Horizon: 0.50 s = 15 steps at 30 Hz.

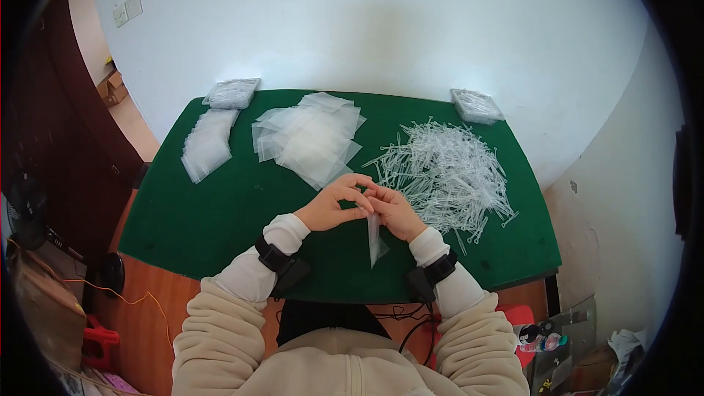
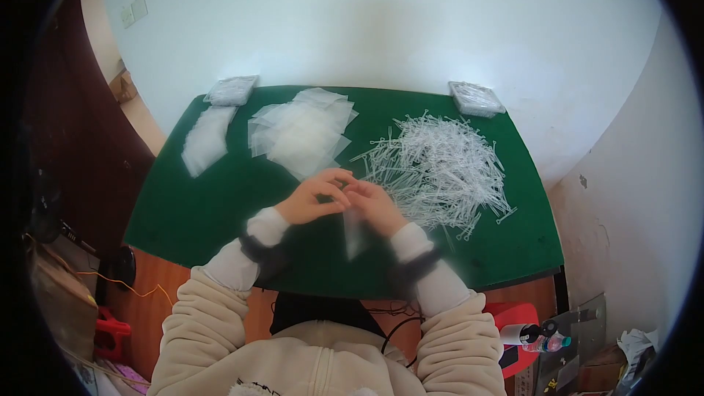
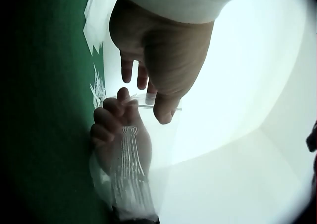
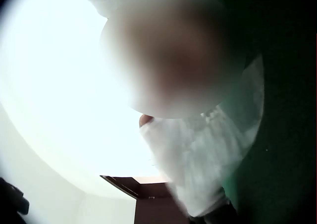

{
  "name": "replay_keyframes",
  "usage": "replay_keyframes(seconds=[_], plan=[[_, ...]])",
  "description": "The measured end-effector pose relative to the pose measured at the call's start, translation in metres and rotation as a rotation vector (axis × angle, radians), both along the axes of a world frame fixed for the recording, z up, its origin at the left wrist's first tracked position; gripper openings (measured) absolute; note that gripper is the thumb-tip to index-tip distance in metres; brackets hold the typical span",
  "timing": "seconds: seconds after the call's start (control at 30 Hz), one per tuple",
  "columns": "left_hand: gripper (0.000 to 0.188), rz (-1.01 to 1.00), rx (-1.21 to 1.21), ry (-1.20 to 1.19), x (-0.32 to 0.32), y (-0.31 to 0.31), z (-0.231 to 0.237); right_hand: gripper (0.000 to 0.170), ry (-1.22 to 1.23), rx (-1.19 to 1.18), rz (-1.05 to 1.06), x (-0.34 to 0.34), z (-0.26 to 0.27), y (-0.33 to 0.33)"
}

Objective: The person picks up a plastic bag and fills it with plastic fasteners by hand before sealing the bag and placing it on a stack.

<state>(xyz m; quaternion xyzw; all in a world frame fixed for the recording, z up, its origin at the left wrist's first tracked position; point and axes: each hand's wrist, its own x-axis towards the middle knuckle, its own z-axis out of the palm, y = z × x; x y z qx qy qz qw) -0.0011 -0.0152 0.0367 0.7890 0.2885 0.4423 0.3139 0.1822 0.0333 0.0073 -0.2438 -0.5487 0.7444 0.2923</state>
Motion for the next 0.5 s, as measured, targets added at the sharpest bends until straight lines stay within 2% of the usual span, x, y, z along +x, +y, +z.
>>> replay_keyframes(seconds=[0.13, 0.23, 0.27, 0.37, 0.4, 0.5], plan=[[0.011, 0.074, 0.065, -0.120, 0.000, 0.003, -0.003, 0.014, -0.081, 0.129, -0.063, -0.004, -0.004, -0.001], [0.013, 0.113, -0.558, -0.275, -0.005, -0.003, 0.004, 0.014, -0.007, 0.162, -0.172, -0.001, -0.006, 0.005], [0.013, 0.112, -0.558, -0.275, -0.004, -0.003, 0.004, 0.014, -0.008, 0.162, -0.173, -0.001, -0.004, 0.005], [0.020, 0.100, -0.572, 0.000, -0.001, -0.005, 0.005, 0.014, 0.058, -0.040, -0.092, 0.001, 0.005, 0.001], [0.020, 0.102, -0.572, -0.001, -0.002, -0.005, 0.005, 0.014, 0.058, -0.040, -0.091, 0.001, 0.005, 0.000], [0.021, 0.108, -0.556, 0.126, -0.001, -0.004, 0.003, 0.014, -0.062, 0.179, -0.057, 0.000, 0.003, -0.001]])
